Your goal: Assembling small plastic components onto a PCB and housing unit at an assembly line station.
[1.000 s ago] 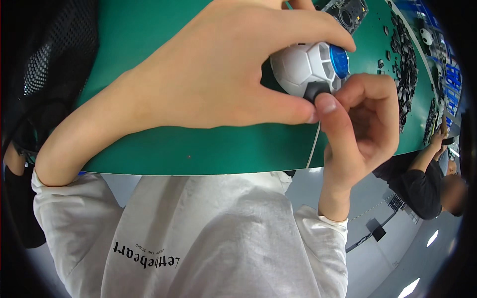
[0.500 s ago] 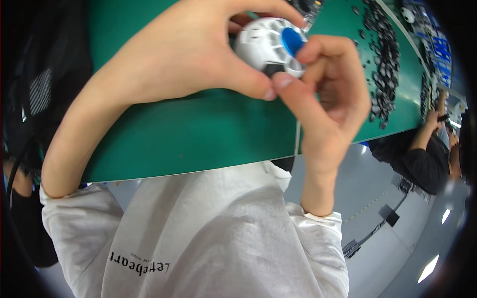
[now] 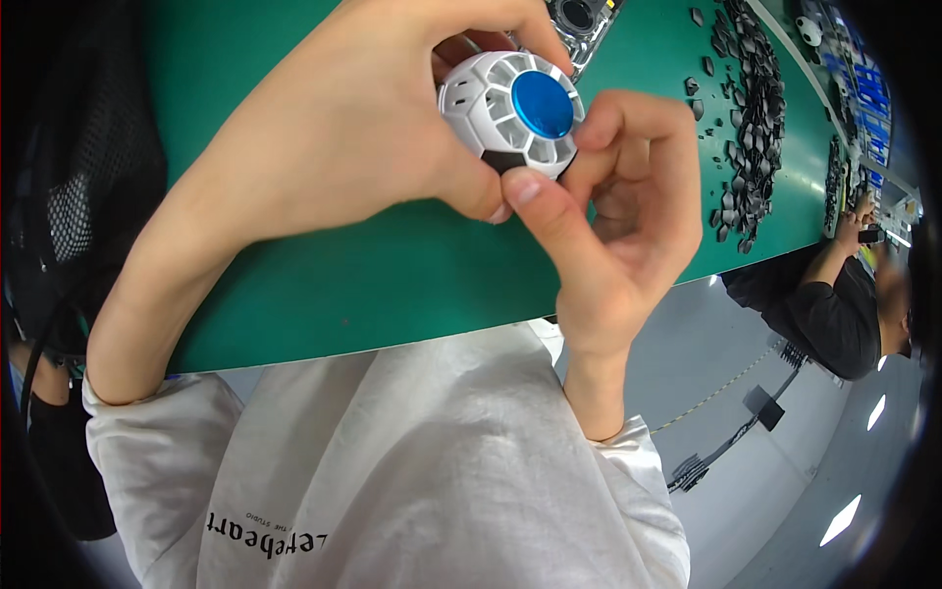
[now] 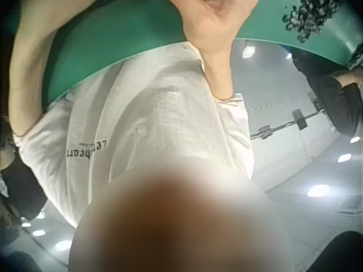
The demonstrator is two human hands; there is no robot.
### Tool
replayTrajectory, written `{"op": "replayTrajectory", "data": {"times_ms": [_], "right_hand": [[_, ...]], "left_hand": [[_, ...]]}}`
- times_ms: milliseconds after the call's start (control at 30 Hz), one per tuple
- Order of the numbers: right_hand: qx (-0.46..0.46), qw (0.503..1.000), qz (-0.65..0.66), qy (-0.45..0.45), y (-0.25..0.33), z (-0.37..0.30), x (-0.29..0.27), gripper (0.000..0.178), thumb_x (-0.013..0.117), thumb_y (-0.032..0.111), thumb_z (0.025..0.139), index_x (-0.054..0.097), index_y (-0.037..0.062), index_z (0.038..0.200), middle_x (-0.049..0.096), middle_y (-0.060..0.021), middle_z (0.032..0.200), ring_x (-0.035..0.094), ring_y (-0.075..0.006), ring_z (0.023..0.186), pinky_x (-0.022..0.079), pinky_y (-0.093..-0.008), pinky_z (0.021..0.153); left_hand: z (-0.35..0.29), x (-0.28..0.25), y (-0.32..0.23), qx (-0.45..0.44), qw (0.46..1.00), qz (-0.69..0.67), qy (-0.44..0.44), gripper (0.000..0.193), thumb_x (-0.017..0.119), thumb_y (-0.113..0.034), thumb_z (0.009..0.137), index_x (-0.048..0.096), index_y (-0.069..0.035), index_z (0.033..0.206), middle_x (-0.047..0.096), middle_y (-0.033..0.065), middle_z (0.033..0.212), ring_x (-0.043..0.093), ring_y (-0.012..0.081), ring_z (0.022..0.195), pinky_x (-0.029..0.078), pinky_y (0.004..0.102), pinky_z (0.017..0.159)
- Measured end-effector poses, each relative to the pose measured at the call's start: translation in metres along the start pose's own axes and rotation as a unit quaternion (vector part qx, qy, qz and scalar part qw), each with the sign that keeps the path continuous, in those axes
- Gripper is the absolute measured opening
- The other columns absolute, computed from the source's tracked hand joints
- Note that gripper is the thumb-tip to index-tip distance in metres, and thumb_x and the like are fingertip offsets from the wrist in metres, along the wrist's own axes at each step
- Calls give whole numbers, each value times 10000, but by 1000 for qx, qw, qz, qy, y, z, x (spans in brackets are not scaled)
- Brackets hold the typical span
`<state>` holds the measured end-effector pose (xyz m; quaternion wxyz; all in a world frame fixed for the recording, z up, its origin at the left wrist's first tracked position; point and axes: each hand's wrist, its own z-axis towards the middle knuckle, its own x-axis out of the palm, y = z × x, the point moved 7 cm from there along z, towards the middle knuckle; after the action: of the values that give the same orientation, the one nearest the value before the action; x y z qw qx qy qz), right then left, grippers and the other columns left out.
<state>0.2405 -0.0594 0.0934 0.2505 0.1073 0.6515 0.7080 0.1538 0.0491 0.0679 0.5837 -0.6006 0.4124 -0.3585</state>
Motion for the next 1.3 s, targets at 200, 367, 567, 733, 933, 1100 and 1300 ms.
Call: {"op": "replayTrajectory", "data": {"times_ms": [200,367,567,733,933,1100,1300], "right_hand": [[-30,998,20,50,-13,5,-38,388,662,-43,764,602,-19,1146,621,-46,741,530,-100,579,393,-185,570],[-1,933,-309,-183,-20,5,-213,178,627,41,892,710,44,1049,585,-6,760,484,-91,632,382,-196,592],[20,874,-467,-134,-41,6,-270,119,669,83,884,730,51,981,568,10,730,461,-74,634,349,-189,582],[56,888,-444,-109,-40,28,-260,107,707,111,861,731,42,940,561,16,715,444,-68,640,331,-190,581],[71,897,-425,-99,-38,32,-259,112,724,102,832,721,40,925,561,18,718,438,-68,647,325,-192,584],[67,886,-453,-68,-37,31,-254,114,728,104,820,709,30,906,561,21,720,433,-70,647,325,-194,585],[64,891,-446,-47,-37,39,-254,120,728,119,819,699,19,878,559,19,710,427,-73,635,327,-198,580]], "left_hand": [[-2,-7,-8,2,988,147,-46,727,786,-136,502,670,-61,1216,563,86,1088,561,236,1002,433,297,927],[3,-11,-20,23,987,146,-54,778,806,-204,499,664,-49,1248,537,78,1038,548,229,971,406,282,897],[-11,-9,-22,56,953,298,-6,750,805,-270,541,663,-31,1238,544,79,1028,544,228,963,396,287,862],[-10,9,-32,48,928,354,-110,666,808,-289,566,666,-18,1158,561,79,1018,544,232,969,400,315,900],[11,21,-44,225,851,458,-123,615,812,-347,603,625,-21,1091,611,96,1069,558,262,982,415,365,946],[16,16,-39,241,851,467,-19,635,813,-390,624,595,-32,1101,634,105,1144,575,289,1033,403,398,991],[11,14,-38,182,826,532,-50,714,812,-455,645,594,-37,1181,640,105,1207,574,304,1127,378,407,1025]]}}
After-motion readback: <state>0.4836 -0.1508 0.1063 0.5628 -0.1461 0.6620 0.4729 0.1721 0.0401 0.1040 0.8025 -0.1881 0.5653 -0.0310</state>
